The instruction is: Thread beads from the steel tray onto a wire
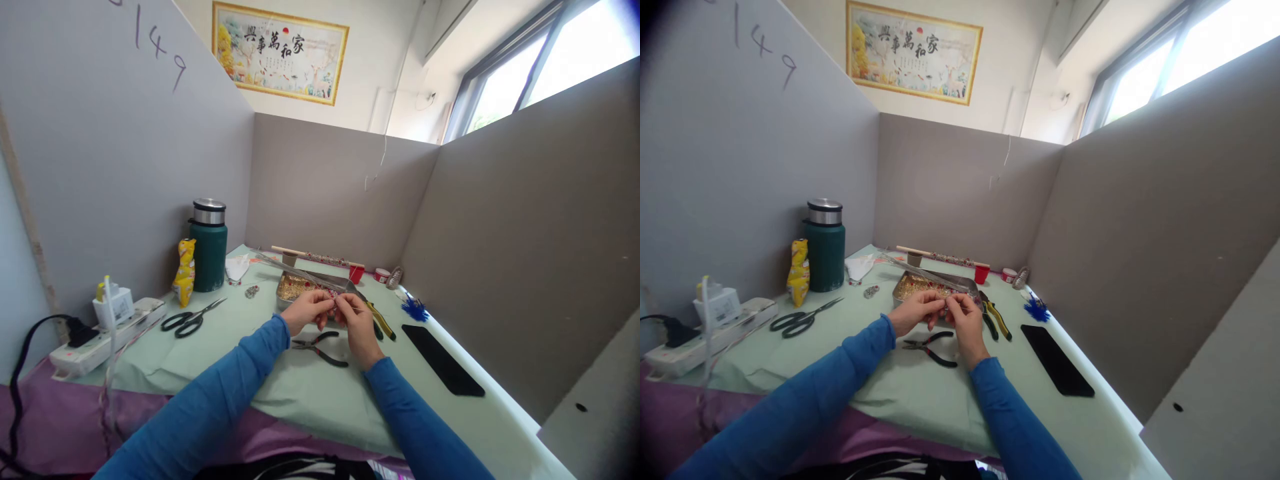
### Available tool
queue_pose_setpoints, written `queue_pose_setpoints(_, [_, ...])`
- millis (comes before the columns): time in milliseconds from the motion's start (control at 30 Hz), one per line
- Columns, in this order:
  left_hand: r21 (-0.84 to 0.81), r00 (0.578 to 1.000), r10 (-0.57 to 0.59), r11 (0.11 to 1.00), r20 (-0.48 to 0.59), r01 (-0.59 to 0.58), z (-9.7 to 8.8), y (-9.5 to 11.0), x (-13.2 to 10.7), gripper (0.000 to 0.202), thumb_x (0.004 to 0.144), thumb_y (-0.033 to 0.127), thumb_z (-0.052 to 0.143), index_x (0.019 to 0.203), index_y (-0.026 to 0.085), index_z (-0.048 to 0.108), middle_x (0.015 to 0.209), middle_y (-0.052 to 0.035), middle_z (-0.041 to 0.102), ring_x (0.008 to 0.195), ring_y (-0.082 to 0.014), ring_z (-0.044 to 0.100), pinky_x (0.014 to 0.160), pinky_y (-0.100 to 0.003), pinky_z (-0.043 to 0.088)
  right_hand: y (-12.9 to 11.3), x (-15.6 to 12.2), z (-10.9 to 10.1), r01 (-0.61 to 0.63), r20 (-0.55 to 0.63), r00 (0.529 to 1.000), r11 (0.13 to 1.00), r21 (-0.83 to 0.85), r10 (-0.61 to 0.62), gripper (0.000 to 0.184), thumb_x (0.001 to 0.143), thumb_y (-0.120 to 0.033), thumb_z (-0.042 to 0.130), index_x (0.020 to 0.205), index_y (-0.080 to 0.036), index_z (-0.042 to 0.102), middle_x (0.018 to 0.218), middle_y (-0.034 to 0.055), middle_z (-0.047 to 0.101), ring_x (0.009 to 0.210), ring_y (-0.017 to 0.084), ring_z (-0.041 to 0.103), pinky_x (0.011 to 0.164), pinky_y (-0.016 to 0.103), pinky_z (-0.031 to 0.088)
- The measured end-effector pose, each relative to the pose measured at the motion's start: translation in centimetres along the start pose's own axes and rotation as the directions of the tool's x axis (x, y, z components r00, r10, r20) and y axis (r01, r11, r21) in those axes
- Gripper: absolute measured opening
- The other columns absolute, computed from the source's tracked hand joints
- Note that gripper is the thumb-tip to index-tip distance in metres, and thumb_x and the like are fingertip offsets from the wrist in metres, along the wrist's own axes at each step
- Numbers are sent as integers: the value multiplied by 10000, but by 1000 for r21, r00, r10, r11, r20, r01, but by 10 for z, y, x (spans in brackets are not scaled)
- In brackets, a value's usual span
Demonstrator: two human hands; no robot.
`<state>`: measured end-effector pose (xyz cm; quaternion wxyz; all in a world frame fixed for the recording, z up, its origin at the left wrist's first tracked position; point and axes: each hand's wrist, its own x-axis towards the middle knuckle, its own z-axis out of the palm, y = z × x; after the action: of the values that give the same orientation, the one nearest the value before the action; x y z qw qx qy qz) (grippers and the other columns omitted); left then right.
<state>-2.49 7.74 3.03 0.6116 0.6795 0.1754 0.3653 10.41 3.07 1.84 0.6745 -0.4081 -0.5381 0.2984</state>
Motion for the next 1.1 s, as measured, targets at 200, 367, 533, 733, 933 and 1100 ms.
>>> queue_pose_setpoints(200, [60, 1000, 11, 998, -29, -9, 1, 1, 0, 262, 744, 370, 580, 793, 117, 534, 579, -2, 583, 368, -56, 464, 401, -183, 316, -5, -1, 3, -41, -19, 999, 998, 40, 42, 240, 695, -410, 647, 723, -186, 568, 536, -45, 517, 461, 92, 414, 443, 222, 307])
queue_pose_setpoints(367, [80, 999, 38, 996, -9, -37, 0, 2, -1, 220, 728, 326, 600, 742, 113, 547, 567, -3, 584, 372, -51, 452, 404, -181, 315, -5, -1, 2, -31, -10, 999, 999, 20, 31, 227, 707, -402, 642, 711, -187, 569, 516, -50, 499, 458, 90, 405, 442, 220, 304])
queue_pose_setpoints(533, [128, 996, 83, 989, -23, -80, 0, -1, 1, 155, 723, 261, 582, 689, 123, 517, 536, 11, 574, 377, -52, 451, 416, -180, 333, 1, 0, -1, -65, 28, 998, 997, 46, 64, 223, 720, -394, 636, 701, -183, 568, 467, -57, 482, 432, 86, 397, 439, 217, 289])
queue_pose_setpoints(733, [252, 987, 127, 963, -102, -98, 2, -2, 1, 119, 734, 243, 557, 716, 142, 497, 453, 38, 529, 378, -78, 470, 429, -193, 369, 7, 2, -3, -85, 37, 996, 993, 86, 82, 224, 722, -389, 639, 699, -179, 563, 453, -57, 479, 423, 80, 390, 432, 211, 272])
queue_pose_setpoints(933, [138, 999, 33, 990, -21, -29, 4, 4, -1, 154, 718, 230, 566, 816, 115, 536, 598, -19, 608, 416, -87, 504, 425, -215, 411, 8, 3, -4, -76, 5, 997, 992, 100, 76, 236, 723, -403, 637, 714, -180, 560, 463, -59, 482, 422, 78, 378, 432, 213, 272])
queue_pose_setpoints(1100, [112, 999, 37, 993, -27, -33, 5, 5, -2, 147, 717, 220, 558, 814, 112, 533, 647, -36, 622, 419, -82, 506, 414, -209, 405, 5, 2, -2, -83, 19, 996, 991, 108, 82, 230, 726, -393, 640, 714, -181, 553, 471, -56, 487, 434, 83, 389, 432, 213, 271])
